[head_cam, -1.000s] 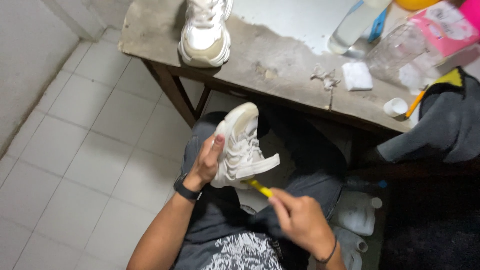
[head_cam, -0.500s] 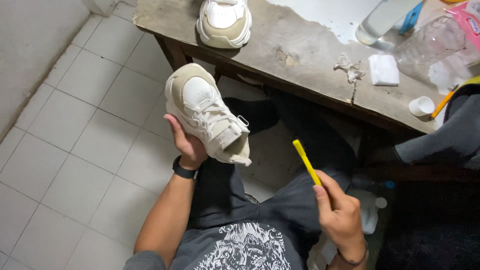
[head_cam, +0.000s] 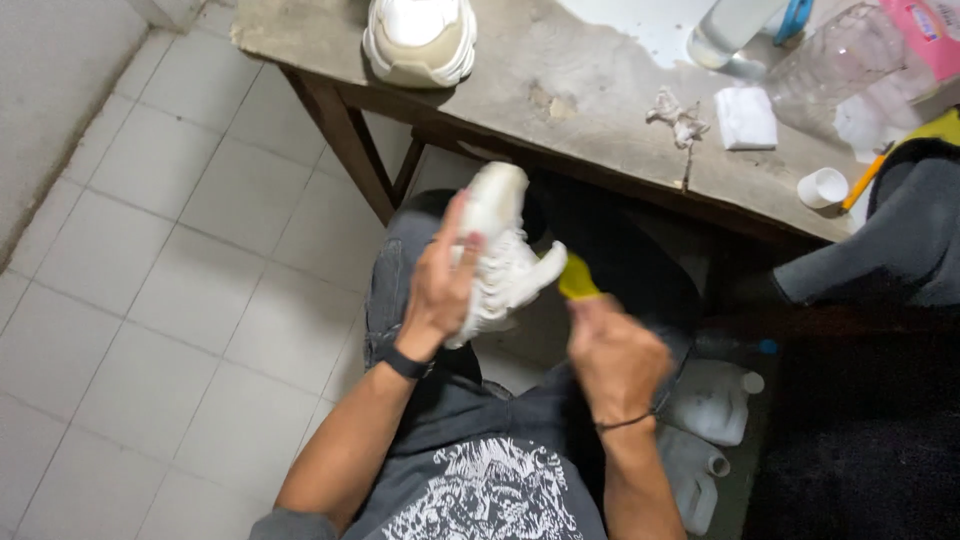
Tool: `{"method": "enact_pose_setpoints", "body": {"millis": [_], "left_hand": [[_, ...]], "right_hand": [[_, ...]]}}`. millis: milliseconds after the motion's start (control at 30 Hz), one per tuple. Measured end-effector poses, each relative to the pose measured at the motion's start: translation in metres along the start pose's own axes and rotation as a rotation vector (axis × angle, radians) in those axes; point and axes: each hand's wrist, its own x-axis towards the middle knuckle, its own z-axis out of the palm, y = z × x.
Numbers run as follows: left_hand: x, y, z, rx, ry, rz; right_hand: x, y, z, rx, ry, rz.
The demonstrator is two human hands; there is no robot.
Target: The person cleans a white sneaker using a yellow brush and a small tool. They scrub the exterior and interior of the shoe, then use the tool to clean the laces and eyelets.
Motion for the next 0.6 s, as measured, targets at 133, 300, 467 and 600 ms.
{"method": "enact_pose_setpoints", "body": {"millis": [133,300,467,600], "left_hand": [[0.007,-0.007,-0.028,0.071,0.141,-0.251],[0.008,0.051,0.004,0.06,0.02,-0.313],[0.022,0.036,-0.009,0.044,0.102,-0.499],[0.022,0.051,-0.009,-0.028,0.125,-0.398]], "right_hand": [[0.013,0.058,0.006,0.261,0.139,0.148],[-0.002,-0.021,-0.013,0.498,-0.046,-0.197],[0.018,0.023,0.001,-0.073,0.194,0.041],[0.005,-0.012,-0.03,0.506,-0.004,-0.117]]}}
